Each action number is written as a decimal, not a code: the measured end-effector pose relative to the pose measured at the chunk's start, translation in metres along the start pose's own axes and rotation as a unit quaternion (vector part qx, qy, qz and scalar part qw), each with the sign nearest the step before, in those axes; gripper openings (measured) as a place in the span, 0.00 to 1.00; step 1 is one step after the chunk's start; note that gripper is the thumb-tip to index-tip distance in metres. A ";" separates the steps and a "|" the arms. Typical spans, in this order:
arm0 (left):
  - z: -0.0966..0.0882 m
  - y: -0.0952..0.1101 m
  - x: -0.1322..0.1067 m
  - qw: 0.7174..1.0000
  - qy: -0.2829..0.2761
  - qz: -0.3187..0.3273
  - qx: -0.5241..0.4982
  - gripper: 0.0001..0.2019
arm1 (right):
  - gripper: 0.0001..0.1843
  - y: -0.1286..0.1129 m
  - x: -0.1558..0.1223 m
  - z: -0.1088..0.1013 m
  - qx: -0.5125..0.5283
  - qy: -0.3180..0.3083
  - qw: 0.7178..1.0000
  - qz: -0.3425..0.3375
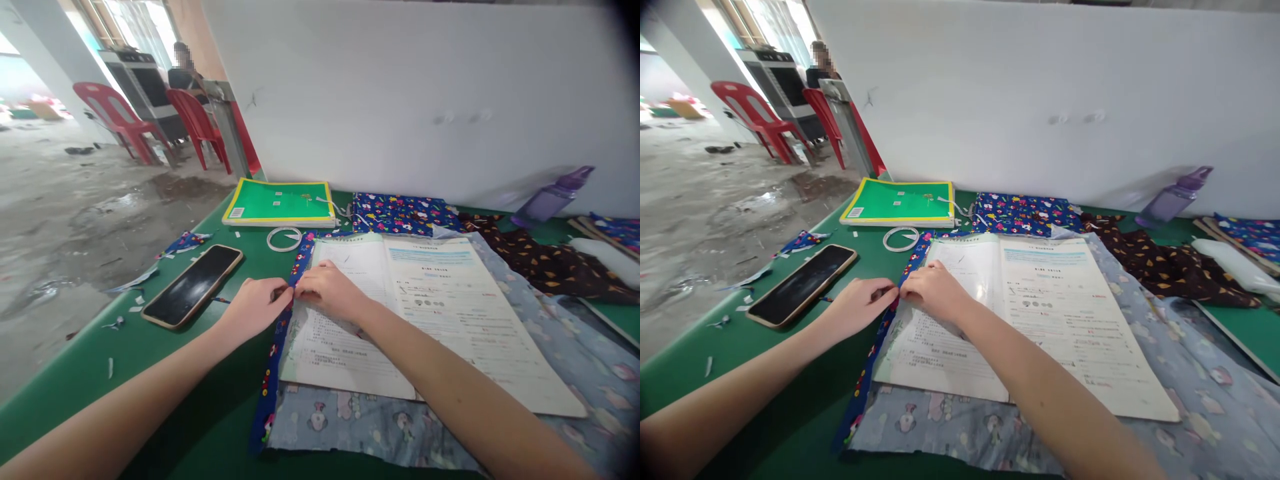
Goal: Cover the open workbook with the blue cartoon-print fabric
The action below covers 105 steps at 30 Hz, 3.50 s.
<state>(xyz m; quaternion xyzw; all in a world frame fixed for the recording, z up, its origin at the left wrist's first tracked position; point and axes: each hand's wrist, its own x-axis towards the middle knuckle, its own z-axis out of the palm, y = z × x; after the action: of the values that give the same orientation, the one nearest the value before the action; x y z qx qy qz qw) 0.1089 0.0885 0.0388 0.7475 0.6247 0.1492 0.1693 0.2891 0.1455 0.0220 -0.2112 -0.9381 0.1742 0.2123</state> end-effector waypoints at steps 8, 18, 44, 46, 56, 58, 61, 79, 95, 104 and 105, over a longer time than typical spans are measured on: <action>0.004 -0.011 -0.005 0.999 0.017 -0.011 -0.043 0.21 | 0.05 -0.001 0.001 0.003 0.029 0.012 0.999 0.035; 0.002 -0.008 -0.006 0.998 0.014 -0.008 -0.063 0.21 | 0.05 0.000 0.003 0.007 0.002 0.034 0.998 0.058; 0.006 -0.009 -0.003 0.995 -0.009 -0.020 -0.100 0.12 | 0.10 -0.002 0.002 0.005 0.022 0.040 0.992 0.121; 0.006 -0.008 -0.002 0.994 -0.005 -0.024 -0.102 0.14 | 0.10 -0.002 0.002 0.005 0.041 0.032 0.991 0.122; 0.008 -0.011 0.015 0.990 0.001 -0.025 -0.136 0.15 | 0.07 -0.003 0.002 0.005 0.042 0.024 0.994 0.101; 0.010 -0.012 0.016 0.989 -0.002 -0.026 -0.145 0.14 | 0.07 -0.003 0.002 0.005 0.034 0.024 0.995 0.091; 0.011 -0.012 0.016 0.988 -0.002 -0.029 -0.149 0.14 | 0.05 -0.005 -0.001 0.004 0.031 0.022 0.997 0.065; 0.012 -0.002 -0.004 0.999 0.029 0.018 -0.032 0.14 | 0.05 -0.003 -0.009 -0.004 0.020 0.132 0.984 0.119; -0.001 -0.007 -0.004 0.996 -0.037 -0.026 -0.079 0.13 | 0.06 0.003 -0.004 0.006 -0.006 0.016 0.999 0.035; -0.002 -0.008 -0.004 0.995 -0.033 -0.026 -0.091 0.16 | 0.08 0.000 0.000 0.011 0.001 0.041 0.997 0.061; -0.002 -0.008 -0.005 0.995 -0.032 -0.027 -0.089 0.16 | 0.08 0.000 0.001 0.011 0.000 0.043 0.997 0.064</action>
<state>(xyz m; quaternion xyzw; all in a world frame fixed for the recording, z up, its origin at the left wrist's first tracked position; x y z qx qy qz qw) 0.1001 0.0855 0.0375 0.7165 0.6236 0.1756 0.2586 0.2830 0.1427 0.0128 -0.2783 -0.9126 0.1780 0.2408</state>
